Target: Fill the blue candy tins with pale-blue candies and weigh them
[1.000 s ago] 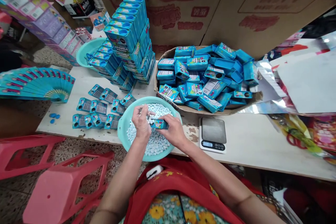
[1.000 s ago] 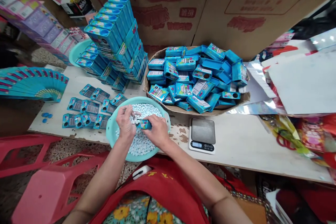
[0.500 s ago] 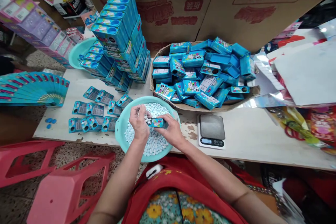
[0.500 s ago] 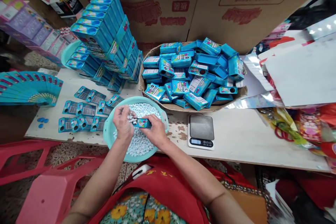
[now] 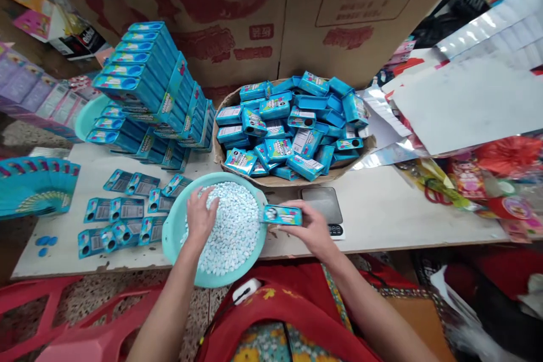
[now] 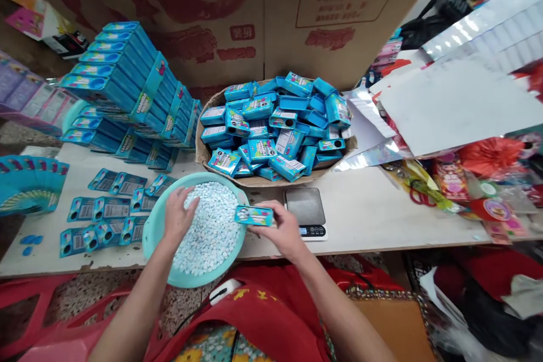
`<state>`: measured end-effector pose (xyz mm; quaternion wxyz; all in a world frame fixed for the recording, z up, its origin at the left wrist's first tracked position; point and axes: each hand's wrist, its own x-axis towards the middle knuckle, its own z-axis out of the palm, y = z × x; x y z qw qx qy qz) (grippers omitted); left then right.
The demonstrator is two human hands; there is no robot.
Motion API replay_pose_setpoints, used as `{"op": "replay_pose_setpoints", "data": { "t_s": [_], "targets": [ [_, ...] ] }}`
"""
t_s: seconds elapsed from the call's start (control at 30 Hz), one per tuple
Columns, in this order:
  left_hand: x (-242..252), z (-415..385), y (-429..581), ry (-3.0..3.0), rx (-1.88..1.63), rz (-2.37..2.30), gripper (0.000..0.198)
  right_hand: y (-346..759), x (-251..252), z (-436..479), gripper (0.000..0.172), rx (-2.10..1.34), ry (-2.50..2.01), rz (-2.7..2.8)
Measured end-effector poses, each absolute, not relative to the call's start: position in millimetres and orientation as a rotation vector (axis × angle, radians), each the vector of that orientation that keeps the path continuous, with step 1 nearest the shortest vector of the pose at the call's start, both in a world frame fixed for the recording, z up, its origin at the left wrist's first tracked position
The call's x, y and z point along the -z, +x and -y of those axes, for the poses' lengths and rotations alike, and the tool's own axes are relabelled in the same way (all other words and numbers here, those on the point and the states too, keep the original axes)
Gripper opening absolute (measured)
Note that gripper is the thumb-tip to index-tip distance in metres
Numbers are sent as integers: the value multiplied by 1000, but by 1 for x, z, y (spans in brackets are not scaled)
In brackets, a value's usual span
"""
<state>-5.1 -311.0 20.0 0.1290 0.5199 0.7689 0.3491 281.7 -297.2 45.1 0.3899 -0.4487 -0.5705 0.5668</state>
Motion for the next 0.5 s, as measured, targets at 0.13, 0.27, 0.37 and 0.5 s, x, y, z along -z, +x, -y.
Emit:
{"op": "replay_pose_setpoints", "data": {
  "t_s": [0.13,0.27,0.37,0.5],
  "targets": [
    [-34,241,19,1943,-875,-2198,42,359,-20,296,44,-1168,-1416,1229],
    [-34,166,50,1958,-204,-2265,66,400,20,279,47,-986,-1550,1168],
    [-30,147,55,1843,-113,-2341,82,409,34,269,50,-909,-1570,1186],
    [-52,177,41,1700,-808,-2193,91,399,16,283,62,-479,-1622,1340]
  ]
}}
